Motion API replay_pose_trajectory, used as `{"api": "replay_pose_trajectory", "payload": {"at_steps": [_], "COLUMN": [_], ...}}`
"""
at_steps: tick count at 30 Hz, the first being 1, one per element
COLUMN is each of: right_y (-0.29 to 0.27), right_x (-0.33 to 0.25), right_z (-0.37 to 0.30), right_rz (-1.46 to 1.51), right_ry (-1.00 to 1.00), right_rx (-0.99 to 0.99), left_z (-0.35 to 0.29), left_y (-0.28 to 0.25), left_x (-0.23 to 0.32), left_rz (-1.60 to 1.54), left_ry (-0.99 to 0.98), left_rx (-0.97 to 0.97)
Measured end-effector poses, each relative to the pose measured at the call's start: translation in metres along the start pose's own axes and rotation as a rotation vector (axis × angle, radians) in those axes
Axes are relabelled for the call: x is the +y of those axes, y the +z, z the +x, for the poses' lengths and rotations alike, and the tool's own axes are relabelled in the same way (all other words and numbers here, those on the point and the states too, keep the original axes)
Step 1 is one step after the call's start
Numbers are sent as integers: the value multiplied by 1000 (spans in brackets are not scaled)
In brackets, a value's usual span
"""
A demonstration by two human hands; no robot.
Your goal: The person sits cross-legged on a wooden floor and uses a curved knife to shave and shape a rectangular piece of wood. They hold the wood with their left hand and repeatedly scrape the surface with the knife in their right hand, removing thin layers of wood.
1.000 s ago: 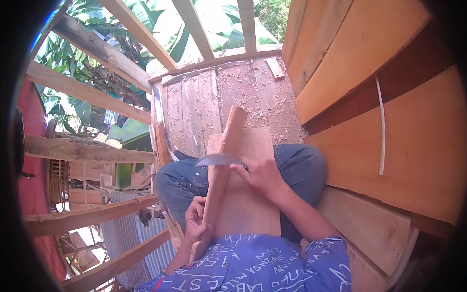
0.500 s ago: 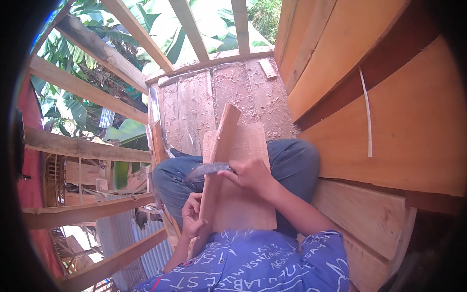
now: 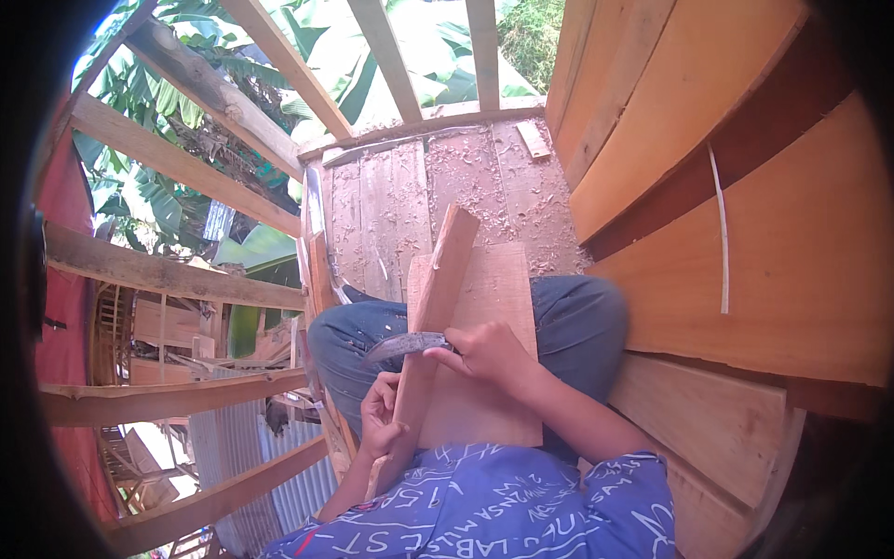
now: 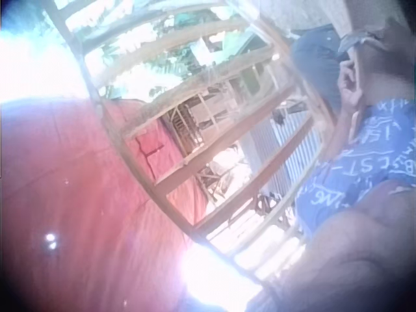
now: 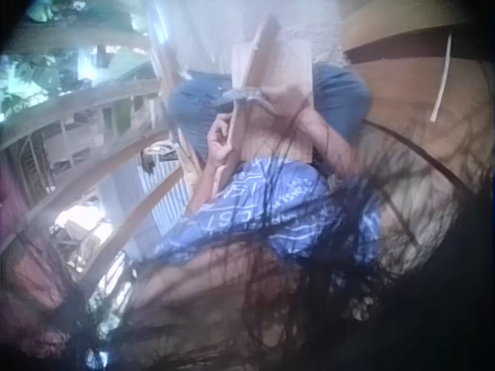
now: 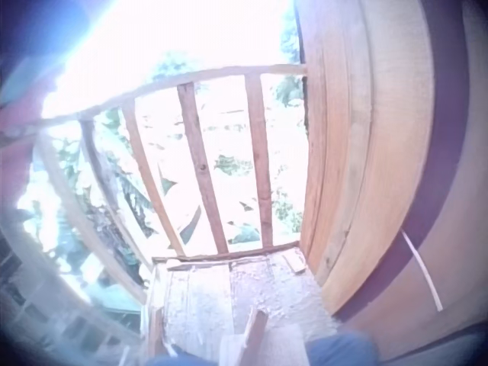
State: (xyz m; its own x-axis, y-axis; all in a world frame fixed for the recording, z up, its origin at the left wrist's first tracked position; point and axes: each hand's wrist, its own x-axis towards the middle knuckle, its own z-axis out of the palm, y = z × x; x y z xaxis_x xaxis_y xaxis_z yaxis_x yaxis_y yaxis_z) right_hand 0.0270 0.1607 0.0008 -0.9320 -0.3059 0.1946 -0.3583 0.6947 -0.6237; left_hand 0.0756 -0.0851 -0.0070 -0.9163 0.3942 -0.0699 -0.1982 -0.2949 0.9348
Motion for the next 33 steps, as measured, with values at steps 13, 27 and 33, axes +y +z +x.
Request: {"api": "replay_pose_trajectory", "payload": {"at_steps": [13, 27, 33], "right_y": [-22, -23, -10], "right_x": [21, 45, 19], "right_z": [28, 29, 14], "right_rz": [184, 237, 152], "right_ry": [354, 447, 143], "right_rx": [104, 112, 66], "left_z": [-2, -8, 0], "left_y": [-4, -2, 1], "left_x": [-4, -6, 1], "left_rz": [2, -3, 20], "left_ry": [-20, -54, -57], "left_rx": [39, 69, 48]}}
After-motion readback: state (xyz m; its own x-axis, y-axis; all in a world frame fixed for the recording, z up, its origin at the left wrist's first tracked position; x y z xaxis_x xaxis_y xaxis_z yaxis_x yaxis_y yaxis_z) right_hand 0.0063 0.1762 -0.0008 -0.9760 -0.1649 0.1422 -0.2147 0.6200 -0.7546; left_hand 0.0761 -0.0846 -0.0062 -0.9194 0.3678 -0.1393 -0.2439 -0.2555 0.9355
